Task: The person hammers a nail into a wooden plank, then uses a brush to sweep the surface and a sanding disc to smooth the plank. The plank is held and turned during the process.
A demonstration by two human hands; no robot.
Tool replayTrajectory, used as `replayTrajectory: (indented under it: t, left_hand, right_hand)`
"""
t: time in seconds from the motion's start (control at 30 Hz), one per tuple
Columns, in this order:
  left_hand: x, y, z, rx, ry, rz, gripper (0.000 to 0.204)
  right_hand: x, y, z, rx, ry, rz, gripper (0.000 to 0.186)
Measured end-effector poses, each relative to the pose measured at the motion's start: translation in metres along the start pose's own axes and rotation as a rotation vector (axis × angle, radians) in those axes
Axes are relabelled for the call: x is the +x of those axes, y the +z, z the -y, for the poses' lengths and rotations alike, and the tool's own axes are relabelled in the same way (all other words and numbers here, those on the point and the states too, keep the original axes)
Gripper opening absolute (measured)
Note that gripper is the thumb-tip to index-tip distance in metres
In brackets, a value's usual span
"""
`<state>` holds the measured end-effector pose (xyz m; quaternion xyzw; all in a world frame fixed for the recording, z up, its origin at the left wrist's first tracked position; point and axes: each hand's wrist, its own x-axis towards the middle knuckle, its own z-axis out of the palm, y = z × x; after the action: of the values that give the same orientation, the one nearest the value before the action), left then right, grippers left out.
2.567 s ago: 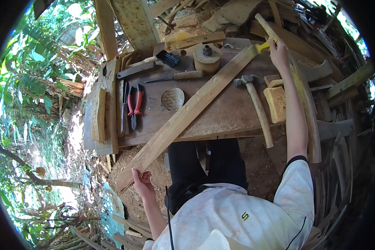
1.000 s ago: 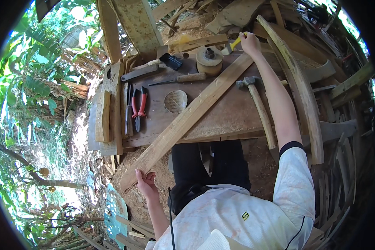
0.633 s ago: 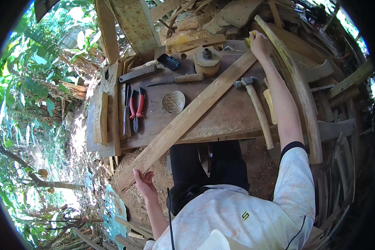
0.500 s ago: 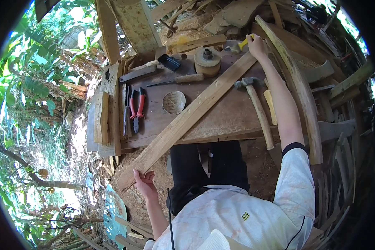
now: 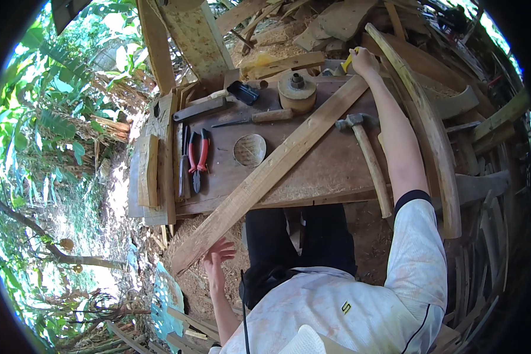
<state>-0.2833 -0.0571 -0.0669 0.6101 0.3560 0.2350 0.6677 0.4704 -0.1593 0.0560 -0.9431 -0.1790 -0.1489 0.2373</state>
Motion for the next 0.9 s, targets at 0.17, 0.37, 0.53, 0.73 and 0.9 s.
replayTrajectory:
  t: [0.17,0.37,0.53,0.73,0.9]
  left_hand:
    - [-0.001,0.019,-0.009,0.265,-0.046,0.051,0.091]
    - [0.013,0.037,-0.012,0.124,-0.073,0.081,0.094]
    - [0.019,0.047,-0.02,0.138,-0.107,0.132,0.092]
    - [0.039,0.058,-0.015,0.119,-0.06,0.196,0.09]
    - [0.029,0.055,-0.023,0.194,-0.126,0.133,0.093]
  right_hand:
    - [0.022,0.02,0.009,0.069,-0.023,0.059,0.039]
    - [0.047,0.04,-0.017,-0.026,0.004,0.033,0.042]
    - [0.073,0.064,-0.036,0.237,0.011,-0.016,0.044]
    - [0.106,0.053,-0.085,0.117,0.062,-0.099,0.043]
    - [0.085,0.08,-0.053,0.223,0.052,0.074,0.04]
